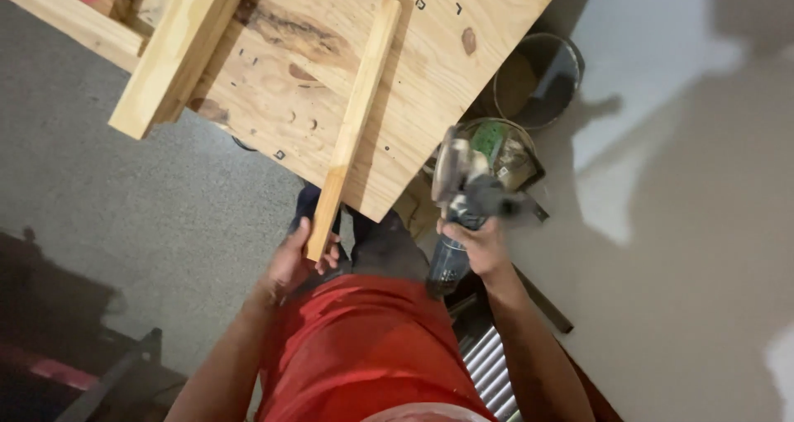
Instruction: A person uses an angle grinder with a sanding disc to sand a small wooden strip on a workbench.
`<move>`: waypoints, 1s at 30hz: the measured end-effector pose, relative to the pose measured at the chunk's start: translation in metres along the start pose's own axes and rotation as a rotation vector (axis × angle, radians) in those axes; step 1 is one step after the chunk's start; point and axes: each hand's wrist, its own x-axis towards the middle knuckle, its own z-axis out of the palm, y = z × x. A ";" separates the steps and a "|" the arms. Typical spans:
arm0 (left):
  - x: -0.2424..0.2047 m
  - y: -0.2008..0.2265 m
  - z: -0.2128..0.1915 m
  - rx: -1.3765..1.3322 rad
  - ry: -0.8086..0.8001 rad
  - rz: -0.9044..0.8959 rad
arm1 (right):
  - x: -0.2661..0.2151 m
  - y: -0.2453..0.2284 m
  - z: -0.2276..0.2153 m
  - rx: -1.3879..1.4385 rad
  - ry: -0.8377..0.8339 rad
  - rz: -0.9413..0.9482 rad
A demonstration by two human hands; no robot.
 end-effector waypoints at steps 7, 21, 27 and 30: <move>-0.023 0.032 0.002 -0.118 -0.073 0.113 | 0.000 0.002 0.022 1.089 -0.430 0.363; -0.071 0.069 0.054 -0.244 -0.101 0.254 | 0.105 -0.045 0.058 0.937 -0.120 0.624; -0.097 0.062 0.068 -0.315 -0.286 0.289 | 0.149 -0.046 0.066 1.135 -0.213 0.721; -0.098 0.071 0.075 -0.284 -0.313 0.251 | 0.172 -0.042 0.070 1.176 -0.327 0.651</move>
